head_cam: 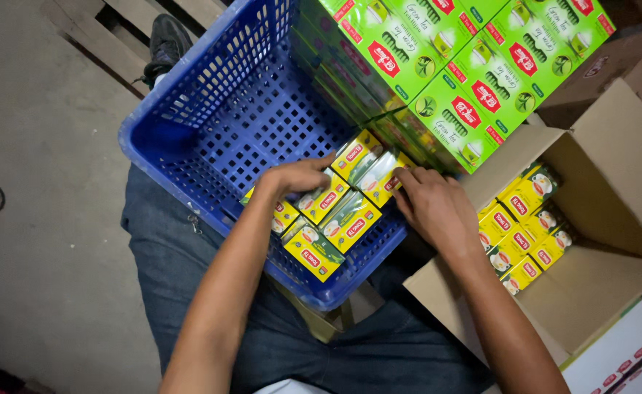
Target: The person sits on the floor and transfers small yellow boxes from a large cardboard carton into a blue plastic basket. They arrange the boxes in neat rows within the basket, occasionally adjusting their position to fit more items.
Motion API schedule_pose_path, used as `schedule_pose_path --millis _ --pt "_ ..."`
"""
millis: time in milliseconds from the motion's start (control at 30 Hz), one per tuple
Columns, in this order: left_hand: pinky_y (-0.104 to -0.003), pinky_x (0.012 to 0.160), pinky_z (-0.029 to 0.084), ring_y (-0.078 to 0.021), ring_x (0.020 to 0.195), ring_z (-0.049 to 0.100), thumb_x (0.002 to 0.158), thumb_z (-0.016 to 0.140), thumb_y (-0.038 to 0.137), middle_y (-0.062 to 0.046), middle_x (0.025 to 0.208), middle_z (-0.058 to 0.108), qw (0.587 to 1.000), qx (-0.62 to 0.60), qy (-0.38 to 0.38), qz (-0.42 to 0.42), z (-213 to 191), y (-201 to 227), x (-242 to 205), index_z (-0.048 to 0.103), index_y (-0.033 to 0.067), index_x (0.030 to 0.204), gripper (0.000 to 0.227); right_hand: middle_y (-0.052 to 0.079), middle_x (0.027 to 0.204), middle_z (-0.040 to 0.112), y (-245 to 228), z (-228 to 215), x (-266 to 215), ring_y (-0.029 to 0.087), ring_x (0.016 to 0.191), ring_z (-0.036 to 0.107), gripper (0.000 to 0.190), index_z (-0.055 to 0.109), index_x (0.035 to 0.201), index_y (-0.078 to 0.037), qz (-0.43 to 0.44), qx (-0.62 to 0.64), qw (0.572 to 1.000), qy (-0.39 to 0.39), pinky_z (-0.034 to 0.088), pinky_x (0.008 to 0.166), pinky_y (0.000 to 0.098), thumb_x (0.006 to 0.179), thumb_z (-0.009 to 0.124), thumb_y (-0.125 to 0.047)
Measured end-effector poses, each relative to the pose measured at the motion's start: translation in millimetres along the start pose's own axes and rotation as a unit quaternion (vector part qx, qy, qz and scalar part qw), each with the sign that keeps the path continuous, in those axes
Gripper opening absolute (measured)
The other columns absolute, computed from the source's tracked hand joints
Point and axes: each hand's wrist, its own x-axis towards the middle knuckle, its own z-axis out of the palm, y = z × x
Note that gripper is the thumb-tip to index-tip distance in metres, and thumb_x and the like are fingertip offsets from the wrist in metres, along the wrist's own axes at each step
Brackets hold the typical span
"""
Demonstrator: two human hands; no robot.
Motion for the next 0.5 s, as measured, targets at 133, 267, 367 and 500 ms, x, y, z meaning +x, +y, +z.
schedule_pose_path --millis 133,267,367,500 --pt "-0.059 0.136 0.016 -0.0451 0.168 0.020 0.097 0.058 0.069 -0.025 0.180 0.029 0.996 -0.090 0.008 -0.002 7.1 -17.5 32.0 0.022 0.0220 0.180 0.102 0.002 0.115 0.072 0.5 -1.9 1.2 0.024 0.114 0.075 0.041 0.063 0.143 -0.027 0.001 0.011 1.000 -0.013 0.060 0.088 0.0411 0.107 0.058 -0.046" --pt "-0.063 0.138 -0.003 -0.0466 0.171 0.000 0.100 0.042 0.081 -0.028 0.185 0.009 0.985 -0.169 -0.040 0.009 11.8 7.7 10.6 0.007 0.0100 0.180 0.113 0.002 0.114 0.072 1.5 5.1 0.8 0.024 0.112 0.075 0.040 0.063 0.141 -0.028 0.004 0.002 1.000 -0.003 0.060 0.087 0.0412 0.107 0.059 -0.047" --pt "-0.063 0.138 -0.004 -0.0490 0.170 0.002 0.097 0.039 0.090 -0.031 0.183 0.012 0.988 -0.148 -0.041 0.017 15.2 -18.4 34.6 0.009 0.0112 0.180 0.118 0.001 0.115 0.072 2.7 7.0 1.6 0.023 0.113 0.075 0.041 0.063 0.142 -0.028 0.008 0.000 1.000 -0.007 0.060 0.086 0.0411 0.106 0.060 -0.047" --pt "-0.057 0.138 0.012 -0.0418 0.171 0.018 0.100 0.036 0.089 -0.020 0.185 0.020 0.996 -0.088 -0.019 0.012 18.9 -26.0 48.0 0.013 0.0201 0.182 0.109 0.001 0.119 0.071 4.4 9.8 0.7 0.023 0.115 0.074 0.041 0.061 0.142 -0.029 0.009 -0.002 1.000 -0.015 0.060 0.087 0.0408 0.105 0.061 -0.045"
